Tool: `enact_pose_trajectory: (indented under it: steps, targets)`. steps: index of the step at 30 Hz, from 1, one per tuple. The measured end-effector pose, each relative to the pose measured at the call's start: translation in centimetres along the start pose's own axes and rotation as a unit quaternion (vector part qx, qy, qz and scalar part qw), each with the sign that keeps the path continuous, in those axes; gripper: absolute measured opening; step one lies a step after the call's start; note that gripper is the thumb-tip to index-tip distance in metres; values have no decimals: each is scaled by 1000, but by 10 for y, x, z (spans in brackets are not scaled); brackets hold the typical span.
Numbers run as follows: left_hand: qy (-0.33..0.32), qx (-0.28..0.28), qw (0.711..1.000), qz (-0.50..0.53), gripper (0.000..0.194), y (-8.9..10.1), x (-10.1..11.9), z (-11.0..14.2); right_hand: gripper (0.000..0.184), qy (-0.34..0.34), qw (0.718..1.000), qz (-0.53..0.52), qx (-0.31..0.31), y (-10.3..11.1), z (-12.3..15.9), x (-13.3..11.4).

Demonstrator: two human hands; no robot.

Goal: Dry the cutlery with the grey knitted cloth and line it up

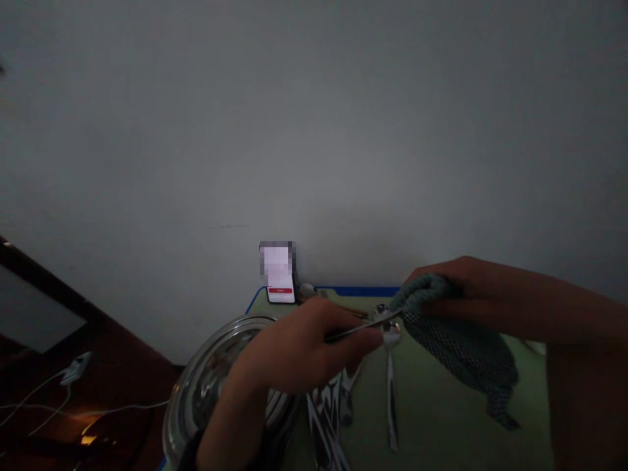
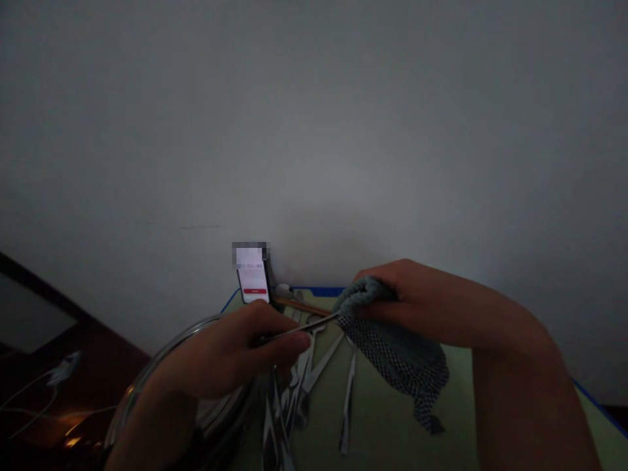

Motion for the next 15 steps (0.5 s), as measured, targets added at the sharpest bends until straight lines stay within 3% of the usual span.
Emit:
enact_pose_trajectory:
  steps: [3, 9, 15]
  targets:
    - [9, 15, 1000, -18, 41, 2, -6, 3, 18, -25, 997, 30, -61, -6, -4, -6]
    - [43, 46, 994, -87, 38, 8, -13, 5, 17, -36, 989, 104, -98, -15, -11, -12]
    - [46, 74, 987, -136, 36, 7, -11, 5, 17, -23, 990, 97, -101, -16, -13, -5]
Point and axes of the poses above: each hand's wrist, its own z-axis away from the middle knuckle, its own y-axis out of the back of the hand, x = y × z, the point moved 1 cm from there along -z, towards the middle knuckle, and after that the axes turned 6 degrees about -y, right-handed, at the moved point
